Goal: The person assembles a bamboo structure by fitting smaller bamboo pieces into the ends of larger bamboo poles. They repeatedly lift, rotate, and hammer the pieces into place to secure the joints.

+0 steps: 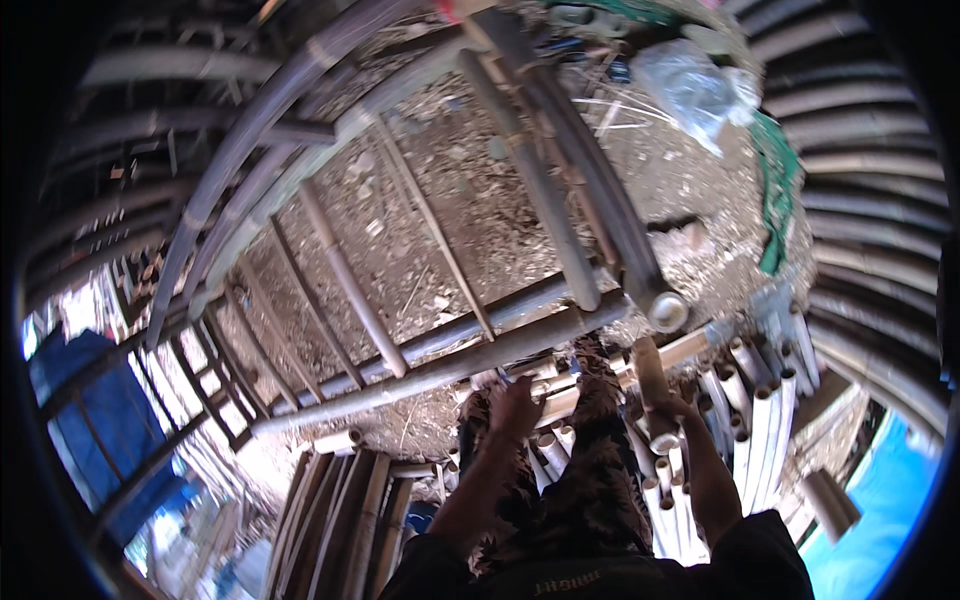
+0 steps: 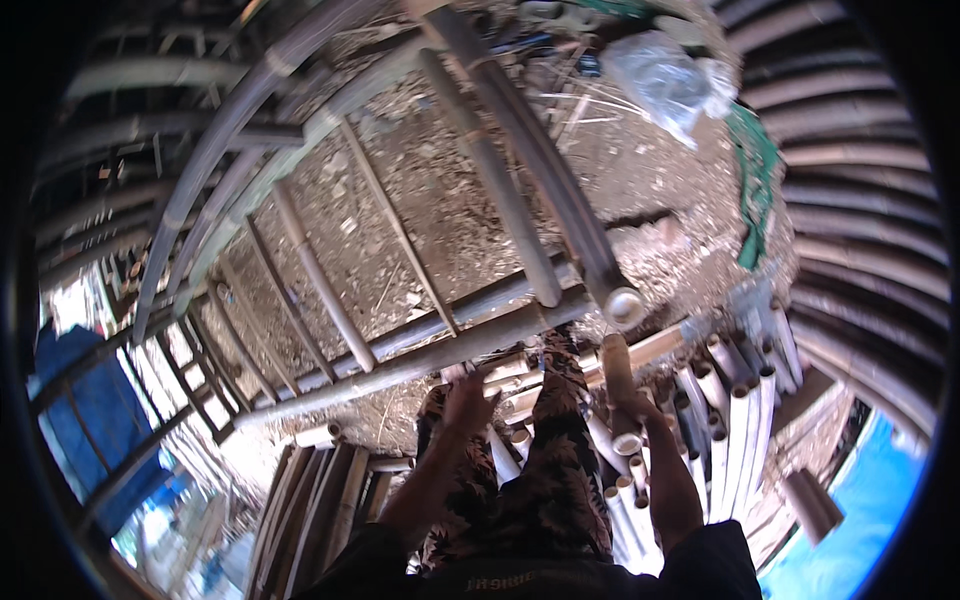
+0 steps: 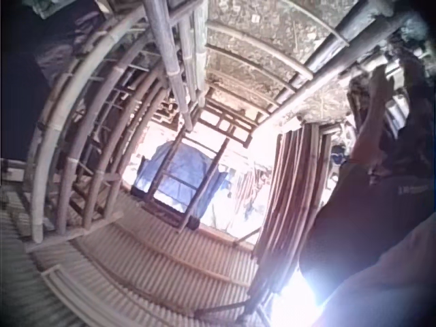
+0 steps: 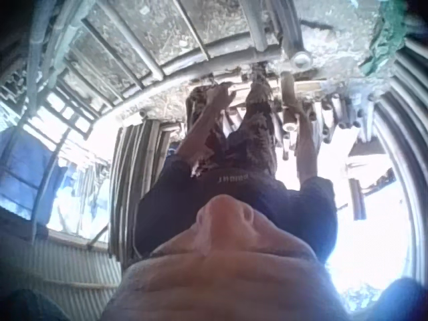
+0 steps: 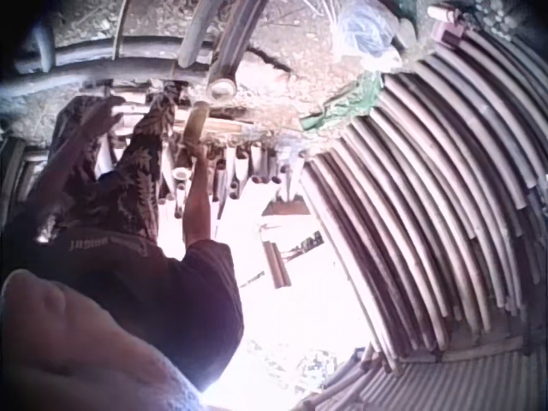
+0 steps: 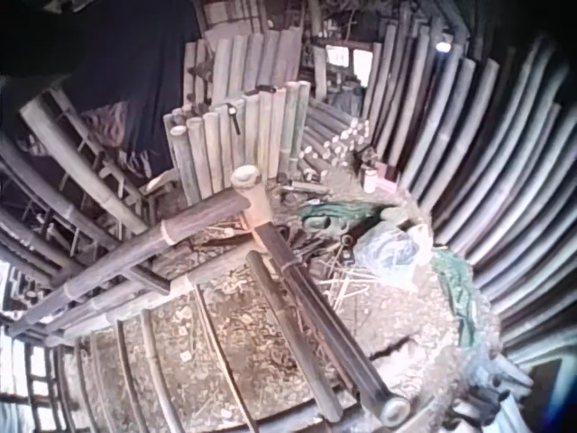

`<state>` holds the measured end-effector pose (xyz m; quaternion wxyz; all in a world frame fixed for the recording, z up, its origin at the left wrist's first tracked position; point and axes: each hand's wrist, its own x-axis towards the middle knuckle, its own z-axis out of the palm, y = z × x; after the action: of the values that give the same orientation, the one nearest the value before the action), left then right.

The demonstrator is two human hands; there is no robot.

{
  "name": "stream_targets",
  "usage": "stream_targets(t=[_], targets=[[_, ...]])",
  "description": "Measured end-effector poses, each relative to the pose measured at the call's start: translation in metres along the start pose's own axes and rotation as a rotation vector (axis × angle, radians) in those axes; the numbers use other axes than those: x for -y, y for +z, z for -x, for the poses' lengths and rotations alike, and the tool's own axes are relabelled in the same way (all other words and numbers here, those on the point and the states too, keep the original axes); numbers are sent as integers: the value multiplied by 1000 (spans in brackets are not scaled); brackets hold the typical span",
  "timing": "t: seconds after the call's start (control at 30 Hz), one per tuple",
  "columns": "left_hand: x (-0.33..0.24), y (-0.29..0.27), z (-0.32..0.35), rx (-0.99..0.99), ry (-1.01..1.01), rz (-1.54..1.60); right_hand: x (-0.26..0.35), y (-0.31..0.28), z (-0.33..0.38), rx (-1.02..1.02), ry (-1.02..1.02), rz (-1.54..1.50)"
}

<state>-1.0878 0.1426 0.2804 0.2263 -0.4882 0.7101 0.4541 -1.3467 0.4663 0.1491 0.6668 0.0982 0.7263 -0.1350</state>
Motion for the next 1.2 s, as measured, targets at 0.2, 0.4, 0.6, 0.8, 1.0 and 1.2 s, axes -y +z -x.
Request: stream_targets(t=[0.2,0.4,0.6,0.8,1.0,1.2], targets=[[-59,-115,-110,-350,516,-481,52,84,11,245,-161,-1095],[-212,-153,-211,-391,917,-1073,128,178,52,299,-23,-1806],[-244,-116,-270,101,1005,-1206,156,228,51,193,-275,-1830],[-248,-99,-263,99,1045,-1239,52,278,-13,-79,-463,-1862],[-251,-98,-258,58,1008,-1251,142,256,36,-145,-159,-1842],[-245,-106,-277,90,1018,-1248,141,241,31,86,-267,-1921]])
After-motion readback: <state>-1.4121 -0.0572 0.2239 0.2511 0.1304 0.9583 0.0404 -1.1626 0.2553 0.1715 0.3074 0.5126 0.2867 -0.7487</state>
